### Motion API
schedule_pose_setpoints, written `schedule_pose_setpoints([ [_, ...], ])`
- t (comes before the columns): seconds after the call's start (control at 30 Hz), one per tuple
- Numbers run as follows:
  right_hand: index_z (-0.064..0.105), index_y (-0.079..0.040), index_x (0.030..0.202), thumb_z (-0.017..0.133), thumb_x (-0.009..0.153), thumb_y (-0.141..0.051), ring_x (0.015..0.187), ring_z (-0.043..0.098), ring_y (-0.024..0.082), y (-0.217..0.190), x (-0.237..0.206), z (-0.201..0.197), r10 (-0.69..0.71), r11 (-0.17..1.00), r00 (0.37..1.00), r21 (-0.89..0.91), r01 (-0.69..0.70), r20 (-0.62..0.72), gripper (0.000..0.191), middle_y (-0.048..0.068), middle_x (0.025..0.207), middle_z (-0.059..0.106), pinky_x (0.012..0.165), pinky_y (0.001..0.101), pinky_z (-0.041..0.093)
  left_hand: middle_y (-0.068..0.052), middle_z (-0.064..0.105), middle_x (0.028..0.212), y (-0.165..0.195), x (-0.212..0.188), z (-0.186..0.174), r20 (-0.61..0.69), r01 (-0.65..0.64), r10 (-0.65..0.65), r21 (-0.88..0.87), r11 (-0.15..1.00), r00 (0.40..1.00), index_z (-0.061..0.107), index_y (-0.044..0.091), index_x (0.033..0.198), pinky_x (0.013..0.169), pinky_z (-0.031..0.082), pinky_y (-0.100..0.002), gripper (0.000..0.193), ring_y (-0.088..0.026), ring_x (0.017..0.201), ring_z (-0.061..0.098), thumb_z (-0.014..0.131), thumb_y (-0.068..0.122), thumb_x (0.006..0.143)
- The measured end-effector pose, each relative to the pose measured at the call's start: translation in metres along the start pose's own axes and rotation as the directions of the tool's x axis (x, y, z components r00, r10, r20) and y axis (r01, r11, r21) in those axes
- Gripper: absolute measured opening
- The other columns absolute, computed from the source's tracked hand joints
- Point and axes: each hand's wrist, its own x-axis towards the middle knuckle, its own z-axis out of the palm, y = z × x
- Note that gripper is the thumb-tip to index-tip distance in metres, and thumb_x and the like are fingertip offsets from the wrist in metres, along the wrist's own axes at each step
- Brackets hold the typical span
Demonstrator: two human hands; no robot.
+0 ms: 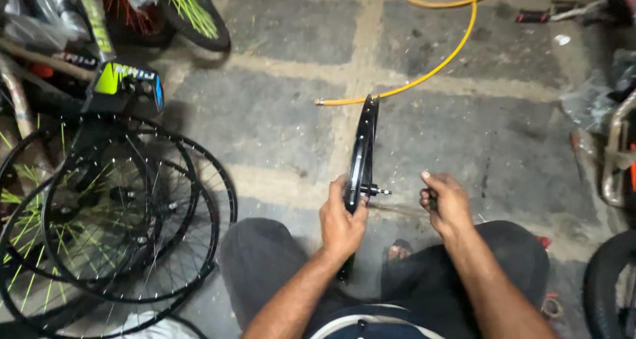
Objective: The person sits on the workshop floor holding a bicycle wheel and uses a small spoke tool to work on the spokes around the rim, rotating the wheel to reach different sections. At the end they lift the wheel and handle the hub area.
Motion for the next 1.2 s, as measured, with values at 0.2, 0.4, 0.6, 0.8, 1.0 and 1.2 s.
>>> schedule_pose_setpoints([
  [0.2, 0.065, -0.003, 0.102, 0.074, 0.096, -0.022, 0.055, 0.042, 0.014, 0.031, 0.036, 0.045, -0.011, 0.896, 0.998, -0.445, -0.021, -0.070, 0.022, 0.002, 0.073, 0.052, 0.046, 0.0310, 0.032, -0.015, 0.069, 0.111, -0.006, 0.009, 0.013, 0.075, 0.050, -0.036, -0.205, 0.978, 0.997, 0.049, -0.001, 0.133, 0.080, 0.058, -0.038, 0.054, -0.023, 0.093, 0.072, 0.075, 0.012, 0.087],
  [0.4, 0.066, -0.003, 0.105, 0.063, 0.097, -0.034, 0.069, 0.067, 0.015, 0.070, 0.045, 0.063, 0.216, 0.910, 0.971, -0.380, -0.163, 0.102, 0.032, 0.008, 0.086, 0.070, 0.057, 0.0311, 0.058, -0.012, 0.073, 0.103, -0.100, 0.081, 0.022, 0.068, 0.391, -0.385, -0.133, 0.911, 0.920, 0.064, 0.001, 0.124, 0.082, 0.057, -0.038, 0.038, -0.023, 0.093, 0.072, 0.061, 0.031, 0.102],
  [0.6, 0.066, -0.007, 0.104, 0.062, 0.098, -0.041, 0.071, 0.064, 0.016, 0.079, 0.053, 0.077, 0.159, 0.870, 0.986, -0.479, -0.116, 0.049, 0.034, 0.004, 0.085, 0.070, 0.057, 0.0295, 0.047, -0.014, 0.071, 0.101, -0.166, 0.112, 0.037, 0.193, 0.470, -0.462, 0.008, 0.883, 0.865, 0.063, 0.003, 0.122, 0.074, 0.058, -0.039, 0.035, -0.029, 0.091, 0.072, 0.063, 0.031, 0.101],
  [0.8, 0.066, -0.004, 0.100, 0.056, 0.104, -0.042, 0.068, 0.053, 0.015, 0.085, 0.063, 0.081, 0.057, 0.840, 0.998, -0.542, -0.032, 0.029, 0.039, 0.006, 0.080, 0.064, 0.057, 0.0306, 0.043, -0.010, 0.069, 0.096, -0.169, 0.121, 0.048, 0.308, 0.657, -0.592, -0.177, 0.733, 0.744, 0.059, 0.005, 0.119, 0.068, 0.056, -0.038, 0.032, -0.023, 0.084, 0.066, 0.062, 0.031, 0.101],
  [1.0, 0.064, -0.011, 0.111, 0.042, 0.120, -0.030, 0.098, 0.062, 0.021, 0.088, 0.079, 0.067, -0.619, -0.042, 0.520, -0.686, 0.726, 0.589, 0.030, 0.013, 0.106, 0.063, 0.083, 0.0342, 0.055, -0.013, 0.065, 0.102, -0.161, 0.121, 0.065, 0.222, 0.501, -0.454, -0.269, 0.822, 0.863, 0.050, 0.005, 0.121, 0.072, 0.057, -0.036, 0.037, -0.019, 0.087, 0.062, 0.055, 0.039, 0.106],
  [1.2, 0.054, -0.003, 0.107, 0.049, 0.103, -0.031, 0.064, 0.071, 0.020, 0.078, 0.080, 0.075, -0.010, 0.981, 0.997, -0.191, 0.025, 0.079, 0.029, 0.010, 0.080, 0.069, 0.054, 0.0347, 0.057, -0.016, 0.068, 0.081, -0.165, 0.123, 0.071, 0.192, 0.479, -0.484, 0.075, 0.874, 0.854, 0.046, -0.001, 0.117, 0.063, 0.058, -0.041, 0.049, -0.026, 0.070, 0.069, 0.047, 0.047, 0.108],
])
